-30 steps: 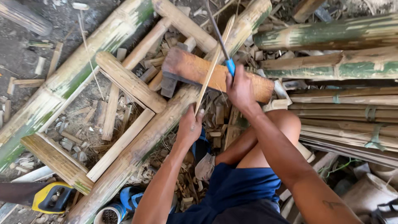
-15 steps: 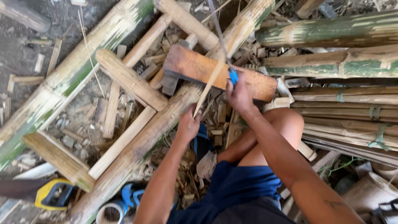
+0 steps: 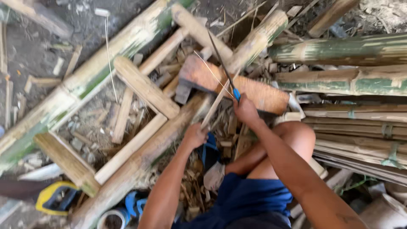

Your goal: The person assembles a bamboo frame by cutting slats to size with a hand saw and nailing them into place with a hammer. They repeatedly measure, cut, and fasten each slat to build up the structure.

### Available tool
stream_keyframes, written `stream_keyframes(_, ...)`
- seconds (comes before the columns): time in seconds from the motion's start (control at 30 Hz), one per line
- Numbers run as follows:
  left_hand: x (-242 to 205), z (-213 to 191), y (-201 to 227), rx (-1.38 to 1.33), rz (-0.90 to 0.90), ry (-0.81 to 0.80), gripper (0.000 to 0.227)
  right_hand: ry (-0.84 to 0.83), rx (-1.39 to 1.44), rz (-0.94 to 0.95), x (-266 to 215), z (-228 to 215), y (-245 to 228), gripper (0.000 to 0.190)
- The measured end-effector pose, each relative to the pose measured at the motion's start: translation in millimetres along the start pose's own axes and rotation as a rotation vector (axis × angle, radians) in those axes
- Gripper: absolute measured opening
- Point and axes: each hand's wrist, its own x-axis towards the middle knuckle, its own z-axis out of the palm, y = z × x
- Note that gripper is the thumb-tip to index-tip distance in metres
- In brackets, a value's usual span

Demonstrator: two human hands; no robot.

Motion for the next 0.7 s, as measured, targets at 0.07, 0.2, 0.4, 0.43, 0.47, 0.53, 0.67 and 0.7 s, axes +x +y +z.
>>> stream_keyframes(0.07, -11, 14, -13, -0.041, -0.007, 0.012, 0.034, -0.068, -0.049, 0.078, -14, 7, 13, 0.035)
stream_keyframes(0.2, -2, 12, -8, 0.11, 0.03, 0.065, 0.035, -0.016, 0.009, 0.107, -8, 22, 33, 0.031)
stream_keyframes(0.4, -18, -1, 19, 0.044, -0.086, -0.021, 0.061, -0.014, -0.028, 0.063, -2, 26, 23, 0.033)
stream_keyframes(0.43, -22, 0, 20, 0.071, -0.077, -0.039, 0.058, -0.015, -0.03, 0.054, -5, 21, 19, 0.032)
stream_keyframes(0.47, -27, 0, 21, 0.099, -0.067, -0.057, 0.057, -0.015, -0.032, 0.044, -7, 15, 13, 0.031)
stream_keyframes(0.53, -30, 0, 25, -0.01, -0.045, -0.005, 0.057, -0.023, 0.048, 0.084, -6, -1, -4, 0.028)
stream_keyframes(0.67, -27, -8, 28, -0.064, -0.001, -0.032, 0.055, -0.007, 0.122, 0.151, -8, -24, -36, 0.026)
stream_keyframes(0.7, -24, -10, 27, -0.054, -0.035, -0.041, 0.056, -0.002, 0.13, 0.142, -8, -26, -41, 0.026)
